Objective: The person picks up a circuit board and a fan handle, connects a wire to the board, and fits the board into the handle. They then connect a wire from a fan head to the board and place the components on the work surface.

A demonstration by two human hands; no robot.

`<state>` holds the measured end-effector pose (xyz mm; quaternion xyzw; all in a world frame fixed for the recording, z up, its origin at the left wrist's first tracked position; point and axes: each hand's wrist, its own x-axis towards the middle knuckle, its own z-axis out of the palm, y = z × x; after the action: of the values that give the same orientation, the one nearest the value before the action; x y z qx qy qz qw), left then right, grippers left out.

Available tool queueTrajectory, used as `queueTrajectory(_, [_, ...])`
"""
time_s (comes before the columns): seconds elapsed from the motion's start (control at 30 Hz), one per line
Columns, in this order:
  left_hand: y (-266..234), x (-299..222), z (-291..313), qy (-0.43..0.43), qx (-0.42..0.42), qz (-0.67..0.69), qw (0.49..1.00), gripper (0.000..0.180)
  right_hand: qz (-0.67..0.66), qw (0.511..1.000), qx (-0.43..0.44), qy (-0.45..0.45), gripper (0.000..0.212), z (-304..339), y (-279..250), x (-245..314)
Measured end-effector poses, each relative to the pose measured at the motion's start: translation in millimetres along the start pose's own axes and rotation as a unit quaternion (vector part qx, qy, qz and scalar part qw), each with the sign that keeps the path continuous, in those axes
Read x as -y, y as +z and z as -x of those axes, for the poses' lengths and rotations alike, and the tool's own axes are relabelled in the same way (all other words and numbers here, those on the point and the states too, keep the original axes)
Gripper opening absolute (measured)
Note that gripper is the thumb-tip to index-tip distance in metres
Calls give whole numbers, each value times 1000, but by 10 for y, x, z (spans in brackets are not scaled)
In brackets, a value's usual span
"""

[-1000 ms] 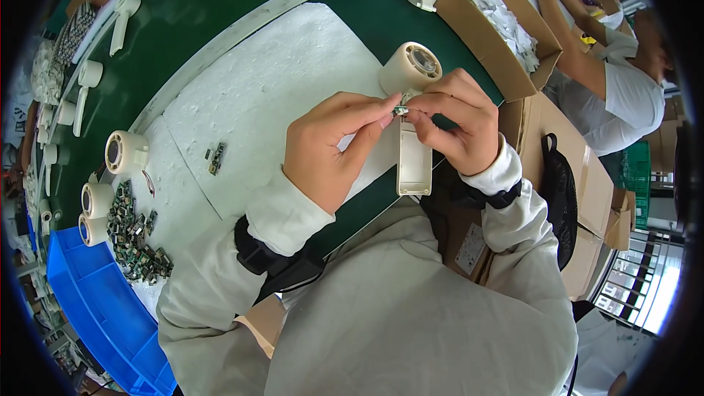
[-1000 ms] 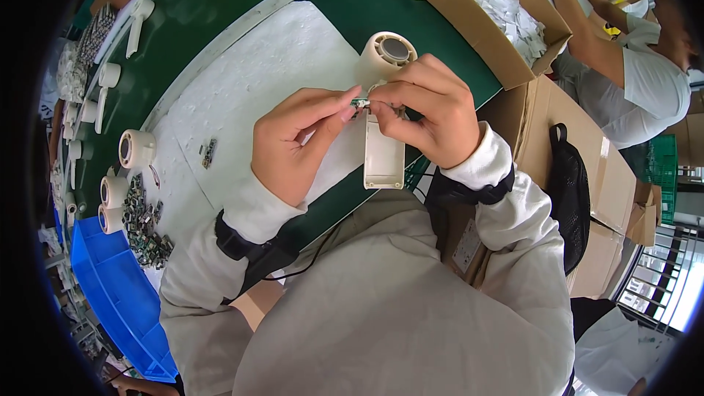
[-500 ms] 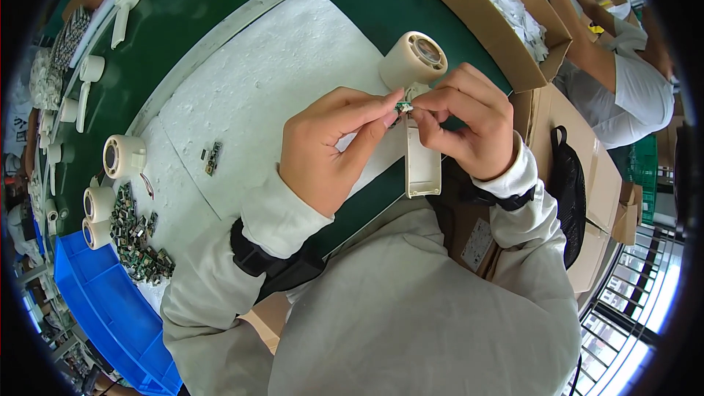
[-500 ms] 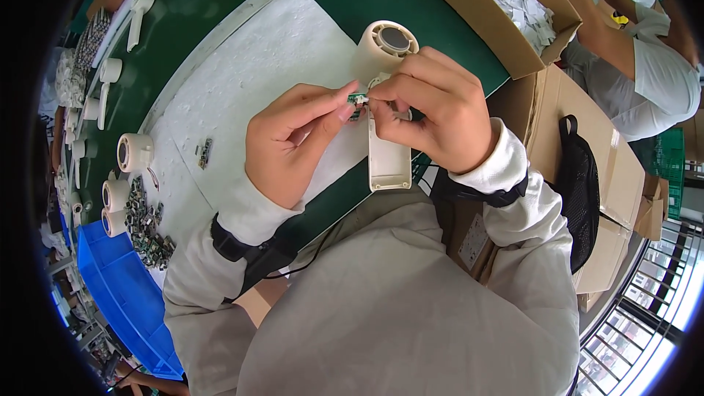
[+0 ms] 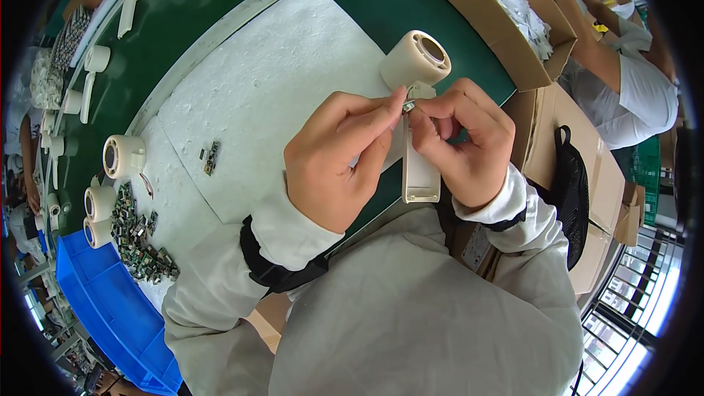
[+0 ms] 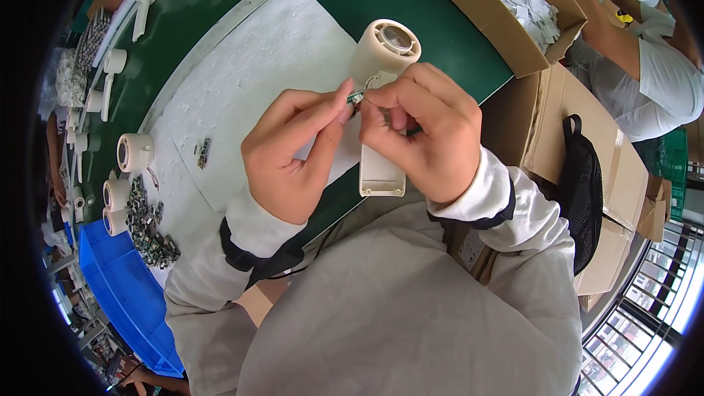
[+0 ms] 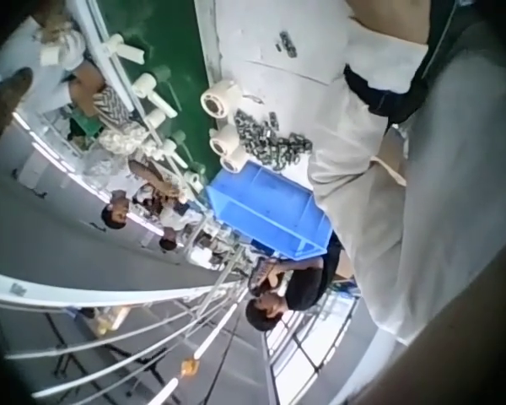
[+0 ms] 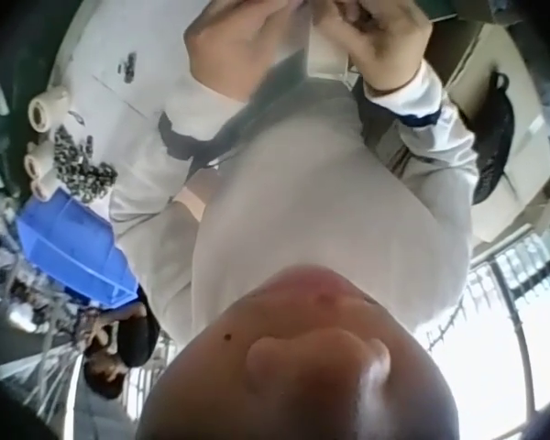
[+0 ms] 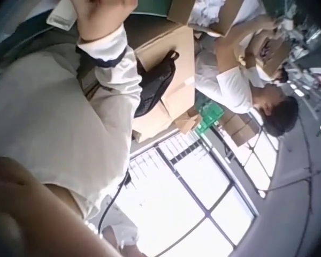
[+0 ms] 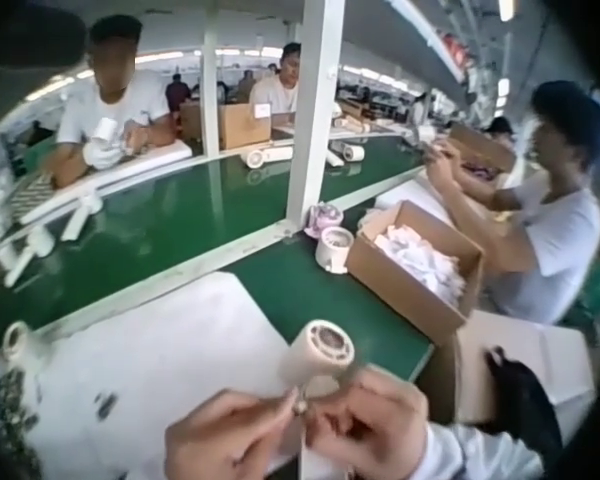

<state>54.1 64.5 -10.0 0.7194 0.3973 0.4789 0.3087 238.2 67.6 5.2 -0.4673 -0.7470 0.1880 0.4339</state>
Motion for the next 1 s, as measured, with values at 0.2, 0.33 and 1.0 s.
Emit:
queueTrajectory(0.2, [-10, -65, 5, 70, -55, -98, 991, 35, -72, 995, -20, 72, 9, 7, 73, 164])
queueTrajectory(0.33, [-40, -50, 19, 36, -48, -75, 995, 34, -98, 992, -2, 80, 12, 24, 72, 47])
queueTrajectory(1.0, [-40, -96, 16, 36, -67, -93, 993, 30, -205, 965, -2, 163, 13, 45, 116, 134])
